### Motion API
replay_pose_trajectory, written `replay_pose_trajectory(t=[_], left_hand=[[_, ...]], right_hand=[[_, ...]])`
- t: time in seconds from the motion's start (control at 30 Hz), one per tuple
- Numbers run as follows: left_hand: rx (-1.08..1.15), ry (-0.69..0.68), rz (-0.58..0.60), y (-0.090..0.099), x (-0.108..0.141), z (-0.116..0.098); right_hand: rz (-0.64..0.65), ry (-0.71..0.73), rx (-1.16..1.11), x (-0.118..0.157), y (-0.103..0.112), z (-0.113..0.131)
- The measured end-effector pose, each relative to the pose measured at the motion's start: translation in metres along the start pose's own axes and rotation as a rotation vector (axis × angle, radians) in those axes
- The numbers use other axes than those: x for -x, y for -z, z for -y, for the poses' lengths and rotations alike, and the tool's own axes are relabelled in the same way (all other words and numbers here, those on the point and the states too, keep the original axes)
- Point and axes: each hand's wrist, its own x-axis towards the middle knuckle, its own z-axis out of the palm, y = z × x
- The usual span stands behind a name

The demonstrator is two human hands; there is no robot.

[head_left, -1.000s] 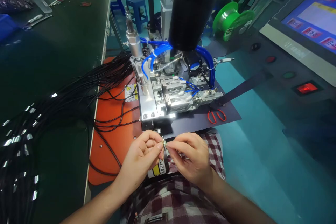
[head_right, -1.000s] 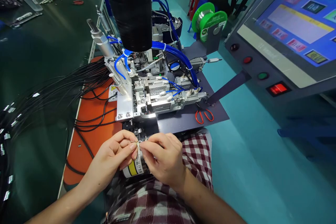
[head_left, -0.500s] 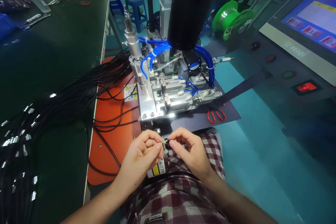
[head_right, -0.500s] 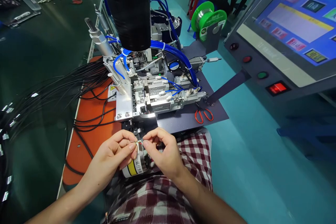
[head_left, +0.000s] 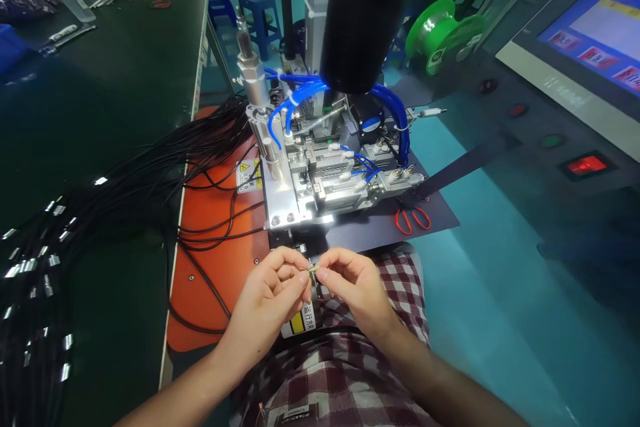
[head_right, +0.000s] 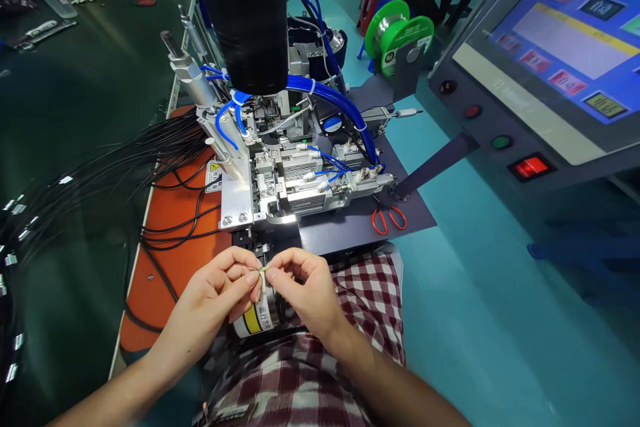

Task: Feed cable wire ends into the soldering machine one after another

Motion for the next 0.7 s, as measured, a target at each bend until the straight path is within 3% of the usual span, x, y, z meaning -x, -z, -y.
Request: replay_pose_trajectory(t=[0.13, 0.4, 0.7], left_hand=[[-0.004, -0.006, 0.006, 0.0002, -0.0016, 0.0003], [0.001, 0.006, 0.008, 0.0004, 0.0, 0.0016], [0.06, 0.01, 0.03, 0.002, -0.0016, 0.0025]], right_hand=[[0.017, -0.06, -0.054, -0.0007, 0.0004, -0.0045], [-0.003, -0.041, -0.026, 0.0005, -0.0027, -0.0006], [0.059, -0.252, -0.3, -0.0037, -0.0041, -0.0021]])
